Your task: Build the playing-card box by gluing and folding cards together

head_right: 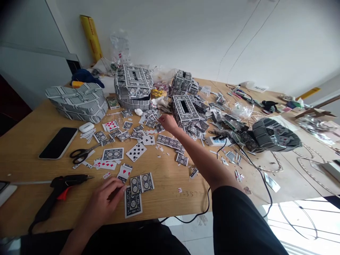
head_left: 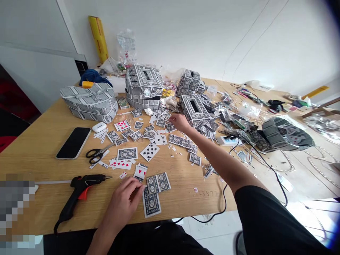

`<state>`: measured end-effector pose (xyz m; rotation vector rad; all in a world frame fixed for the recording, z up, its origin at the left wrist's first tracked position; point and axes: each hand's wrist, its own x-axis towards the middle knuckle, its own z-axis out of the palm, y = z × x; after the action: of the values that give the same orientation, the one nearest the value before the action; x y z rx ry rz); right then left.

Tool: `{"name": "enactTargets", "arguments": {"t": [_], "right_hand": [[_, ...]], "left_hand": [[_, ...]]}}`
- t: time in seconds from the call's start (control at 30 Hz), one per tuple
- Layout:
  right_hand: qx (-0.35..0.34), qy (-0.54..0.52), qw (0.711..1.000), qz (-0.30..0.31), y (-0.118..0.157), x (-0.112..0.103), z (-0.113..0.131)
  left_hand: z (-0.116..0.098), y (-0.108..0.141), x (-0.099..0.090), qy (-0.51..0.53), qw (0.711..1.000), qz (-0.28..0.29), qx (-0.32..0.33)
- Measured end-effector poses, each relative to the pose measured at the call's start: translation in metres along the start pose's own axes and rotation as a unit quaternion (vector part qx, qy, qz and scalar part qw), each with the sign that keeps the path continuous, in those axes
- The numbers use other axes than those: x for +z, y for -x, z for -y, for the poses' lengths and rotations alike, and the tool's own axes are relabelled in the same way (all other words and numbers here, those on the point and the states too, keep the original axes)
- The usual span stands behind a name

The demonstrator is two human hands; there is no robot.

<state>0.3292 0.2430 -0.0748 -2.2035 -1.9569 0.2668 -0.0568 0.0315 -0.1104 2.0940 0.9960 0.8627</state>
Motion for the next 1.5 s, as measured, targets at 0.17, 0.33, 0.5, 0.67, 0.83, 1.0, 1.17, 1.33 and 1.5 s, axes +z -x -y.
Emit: {"name": "enactTargets", "arguments": {"t": [0.17, 0.33, 0.5, 0.67, 0.83, 1.0, 1.17, 1.33, 1.5], "right_hand": [[0.027, -0.044, 0.998, 0.03, -0.034, 0.012, 0.016], [0.066, -0.111, 0.992, 0.006, -0.037, 0.017, 0.01], [0.113, -0.237, 0.965, -0.024, -0.022, 0.012, -0.007], [0.133, -0.381, 0.915, 0.0, -0.008, 0.004, -0.017], [0.13, -0.478, 0.869, -0.005, 0.003, -0.006, -0.017], [0.111, -0.544, 0.831, -0.021, 0.01, -0.013, -0.009], [0.106, -0.556, 0.824, -0.031, 0.016, -0.017, -0.009], [0.107, -0.512, 0.85, -0.063, 0.016, -0.022, -0.013], [0.091, -0.42, 0.892, -0.138, 0.013, -0.028, -0.011]], "left_hand": [[-0.002, -0.003, 0.0, -0.001, 1.0, -0.007, -0.004], [-0.003, -0.003, 0.0, 0.003, 1.0, -0.013, -0.006], [-0.003, -0.002, 0.0, 0.011, 1.0, -0.007, -0.01], [-0.003, -0.003, -0.001, 0.01, 1.0, 0.0, -0.014], [-0.003, -0.002, -0.001, 0.006, 1.0, -0.003, -0.014], [-0.003, -0.001, -0.001, 0.004, 1.0, -0.006, -0.013], [-0.004, -0.002, -0.001, 0.001, 1.0, -0.006, -0.011], [-0.003, -0.002, -0.002, 0.001, 1.0, -0.003, -0.012], [-0.003, -0.001, -0.001, 0.005, 1.0, 0.003, -0.013]]}}
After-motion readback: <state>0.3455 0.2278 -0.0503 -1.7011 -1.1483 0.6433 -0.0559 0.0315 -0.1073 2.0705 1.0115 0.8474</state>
